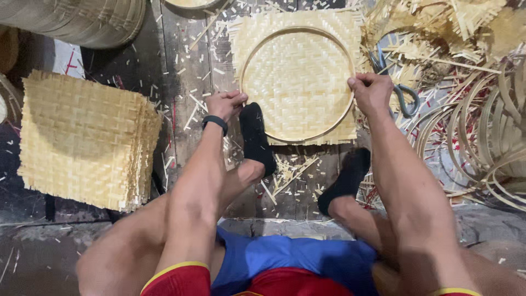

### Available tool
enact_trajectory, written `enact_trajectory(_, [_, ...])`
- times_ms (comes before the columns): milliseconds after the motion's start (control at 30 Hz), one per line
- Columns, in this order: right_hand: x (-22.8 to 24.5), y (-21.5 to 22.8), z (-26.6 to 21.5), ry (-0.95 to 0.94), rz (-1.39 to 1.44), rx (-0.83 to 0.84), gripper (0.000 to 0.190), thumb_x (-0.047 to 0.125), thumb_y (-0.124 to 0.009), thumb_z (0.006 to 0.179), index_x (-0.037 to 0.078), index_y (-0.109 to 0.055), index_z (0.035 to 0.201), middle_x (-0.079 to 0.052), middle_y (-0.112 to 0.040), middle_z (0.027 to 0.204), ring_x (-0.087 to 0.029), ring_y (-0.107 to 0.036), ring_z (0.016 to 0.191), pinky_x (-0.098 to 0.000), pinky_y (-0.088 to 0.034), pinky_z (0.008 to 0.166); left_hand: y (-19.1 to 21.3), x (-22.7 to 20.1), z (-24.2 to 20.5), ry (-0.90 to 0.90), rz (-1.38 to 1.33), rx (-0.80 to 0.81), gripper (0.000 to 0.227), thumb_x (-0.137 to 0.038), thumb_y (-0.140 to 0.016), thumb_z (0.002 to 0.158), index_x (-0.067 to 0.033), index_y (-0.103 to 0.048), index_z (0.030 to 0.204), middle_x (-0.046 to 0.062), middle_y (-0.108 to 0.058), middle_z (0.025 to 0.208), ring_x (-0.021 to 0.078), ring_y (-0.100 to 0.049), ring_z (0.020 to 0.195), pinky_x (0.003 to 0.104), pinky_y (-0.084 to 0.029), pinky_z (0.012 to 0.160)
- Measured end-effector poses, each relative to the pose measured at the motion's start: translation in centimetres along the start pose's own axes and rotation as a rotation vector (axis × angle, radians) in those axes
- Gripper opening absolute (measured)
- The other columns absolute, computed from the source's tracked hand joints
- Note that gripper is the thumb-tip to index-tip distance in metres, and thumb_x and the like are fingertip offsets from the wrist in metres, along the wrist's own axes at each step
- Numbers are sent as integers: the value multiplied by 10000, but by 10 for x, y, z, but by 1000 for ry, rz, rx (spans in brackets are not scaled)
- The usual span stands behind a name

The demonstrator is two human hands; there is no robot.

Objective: The person fits a woven bamboo mat into a circular frame, presses it down with a wooden template, and trims the excess material with scissors before fitting a hoop around the edge.

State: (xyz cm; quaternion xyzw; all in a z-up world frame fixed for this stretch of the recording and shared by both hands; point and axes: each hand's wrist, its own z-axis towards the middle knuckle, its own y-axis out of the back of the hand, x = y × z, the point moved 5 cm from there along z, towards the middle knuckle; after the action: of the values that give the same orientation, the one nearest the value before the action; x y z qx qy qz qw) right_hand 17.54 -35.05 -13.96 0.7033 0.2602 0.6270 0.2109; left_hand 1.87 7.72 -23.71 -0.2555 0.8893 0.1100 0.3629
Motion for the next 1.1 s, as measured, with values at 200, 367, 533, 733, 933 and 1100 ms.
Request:
enact_trajectory(200, [-8,-2,2,2,7,20,275,191,-855,851,-15,-793,1022,-119,-766,819,-146,-706,719,-293,-571,705,1,3,5,-36,75,3,296,-77,-895,757,28,-763,1001,82,-775,868,156,-737,733,291,-629,650])
enact_trajectory(367, [-11,-3,7,-30,-5,60,241,186,-839,857,-5,-801,1000,-116,-766,808,-138,-716,710,-294,-571,701,0,-10,4,-74,219,-22,266,-69,-900,744,22,-783,965,81,-776,850,142,-725,705,269,-606,616])
enact_trajectory(533, [20,6,7,-78,-52,166,298,218,-843,864,11,-802,1075,-139,-783,918,-192,-742,809,-315,-580,778,-11,-47,-11,-67,401,25,303,-72,-930,731,67,-789,960,176,-779,854,249,-727,725,363,-580,637])
enact_trajectory(733, [125,-63,-79,594,-584,715,1066,579,-833,688,-35,-369,1426,-269,-315,1533,-424,-246,1490,-542,-173,1244,-128,-148,-17,-847,940,11,534,-383,-784,935,-130,-654,1387,150,-517,1548,347,-413,1489,441,-343,1257])
enact_trajectory(933, [120,-93,-124,1006,-826,469,786,383,-584,870,-17,-407,1524,-271,-380,1557,-482,-286,1481,-669,-186,1194,-185,-156,9,-667,829,78,359,-540,-626,954,-304,-775,1179,-5,-651,1413,241,-624,1280,354,-516,1038])
enact_trajectory(1100, [106,-97,-126,1058,-768,339,590,231,-473,973,-3,-467,1516,-240,-426,1560,-463,-355,1478,-668,-246,1200,-190,-163,10,-738,844,-12,271,-523,-692,904,-339,-815,1060,-37,-728,1265,212,-710,1095,342,-559,903])
